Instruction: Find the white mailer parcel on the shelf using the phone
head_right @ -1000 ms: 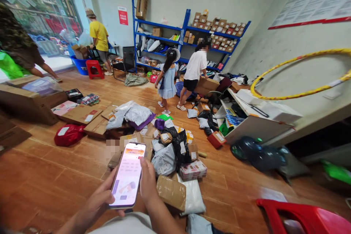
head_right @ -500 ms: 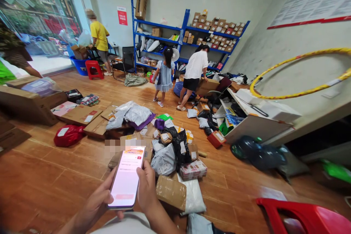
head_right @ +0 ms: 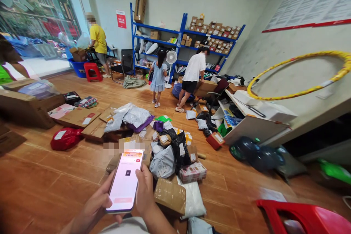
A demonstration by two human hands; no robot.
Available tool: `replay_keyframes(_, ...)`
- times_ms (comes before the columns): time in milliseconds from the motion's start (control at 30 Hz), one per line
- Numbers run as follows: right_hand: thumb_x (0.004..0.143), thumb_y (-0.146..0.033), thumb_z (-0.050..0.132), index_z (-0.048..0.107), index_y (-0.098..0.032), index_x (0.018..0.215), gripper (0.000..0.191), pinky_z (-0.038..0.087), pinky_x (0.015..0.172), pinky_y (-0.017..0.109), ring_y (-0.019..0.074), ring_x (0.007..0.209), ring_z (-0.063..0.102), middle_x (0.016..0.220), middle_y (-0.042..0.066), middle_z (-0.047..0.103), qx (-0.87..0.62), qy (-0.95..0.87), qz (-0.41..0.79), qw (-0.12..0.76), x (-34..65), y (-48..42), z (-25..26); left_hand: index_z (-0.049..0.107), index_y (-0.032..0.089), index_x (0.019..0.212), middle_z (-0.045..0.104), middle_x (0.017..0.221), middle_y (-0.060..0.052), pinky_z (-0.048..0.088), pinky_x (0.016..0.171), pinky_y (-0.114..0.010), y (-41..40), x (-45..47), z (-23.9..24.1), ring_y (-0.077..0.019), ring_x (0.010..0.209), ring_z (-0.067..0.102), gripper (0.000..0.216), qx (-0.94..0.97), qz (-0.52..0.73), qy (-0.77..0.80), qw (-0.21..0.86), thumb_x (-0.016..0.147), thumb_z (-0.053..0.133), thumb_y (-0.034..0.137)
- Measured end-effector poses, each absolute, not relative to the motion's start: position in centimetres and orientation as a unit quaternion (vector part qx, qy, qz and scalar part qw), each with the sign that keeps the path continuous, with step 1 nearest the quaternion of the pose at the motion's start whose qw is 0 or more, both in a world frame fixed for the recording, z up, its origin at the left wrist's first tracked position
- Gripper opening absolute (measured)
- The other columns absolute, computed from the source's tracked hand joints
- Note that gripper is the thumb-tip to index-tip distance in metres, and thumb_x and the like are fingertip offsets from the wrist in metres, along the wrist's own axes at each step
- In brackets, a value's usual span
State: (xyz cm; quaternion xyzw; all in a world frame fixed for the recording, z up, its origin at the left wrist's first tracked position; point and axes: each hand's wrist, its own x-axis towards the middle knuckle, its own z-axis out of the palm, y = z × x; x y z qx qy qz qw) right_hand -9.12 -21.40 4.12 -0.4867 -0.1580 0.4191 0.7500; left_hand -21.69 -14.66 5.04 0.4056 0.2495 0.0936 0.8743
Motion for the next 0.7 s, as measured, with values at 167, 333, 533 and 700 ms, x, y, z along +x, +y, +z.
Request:
replay_keyframes(167, 0.066, -0.046, 0.066, 0.065, -0.016, 0.092, 0.040, 0.047, 0.064, 0.027, 0.0162, 0.066, 0.059, 0.074, 0.002, 0.070, -0.482, -0.161, 0.432, 0.745, -9.2, -21.3, 3.4, -0.010, 0.022, 0.151, 0.058, 0.130, -0.012, 0.057, 0.058, -0.037, -14.8, -21.8, 5.2, -0.0292, 0.088, 0.063, 0.110, 0.412, 0.105, 0.274, 0.863, 0.059, 0.050, 0.012)
replay_keyframes(333, 0.063, -0.046, 0.070, 0.061, -0.015, 0.101, 0.050, 0.050, 0.072, 0.033, 0.0231, 0.084, 0.065, 0.091, 0.007, 0.073, -0.509, -0.176, 0.422, 0.730, -9.3, -21.2, 2.5, -0.014, 0.022, 0.150, 0.062, 0.126, -0.011, 0.058, 0.059, -0.036, -14.7, -21.8, 4.7, -0.0279, 0.087, 0.063, 0.114, 0.418, 0.102, 0.280, 0.858, 0.058, 0.052, 0.012)
replay_keyframes(533, 0.060, -0.063, 0.076, 0.060, -0.014, 0.100, 0.065, 0.053, 0.075, 0.034, 0.0223, 0.083, 0.067, 0.095, 0.010, 0.074, -0.540, -0.170, 0.400, 0.721, -9.6, -20.9, 2.5, -0.016, 0.027, 0.149, 0.055, 0.137, -0.006, 0.055, 0.060, -0.029, -15.0, -21.8, 2.9, -0.0280, 0.102, 0.061, 0.117, 0.417, 0.108, 0.305, 0.849, 0.057, 0.053, 0.009)
replay_keyframes(700, 0.060, -0.071, 0.072, 0.063, -0.017, 0.095, 0.065, 0.054, 0.077, 0.034, 0.0224, 0.083, 0.068, 0.092, 0.007, 0.074, -0.499, -0.124, 0.422, 0.747, -9.2, -20.9, 3.0, -0.007, 0.025, 0.152, 0.049, 0.143, -0.007, 0.056, 0.062, -0.032, -15.0, -21.5, 2.3, -0.0290, 0.103, 0.060, 0.114, 0.420, 0.111, 0.301, 0.849, 0.057, 0.054, 0.011)
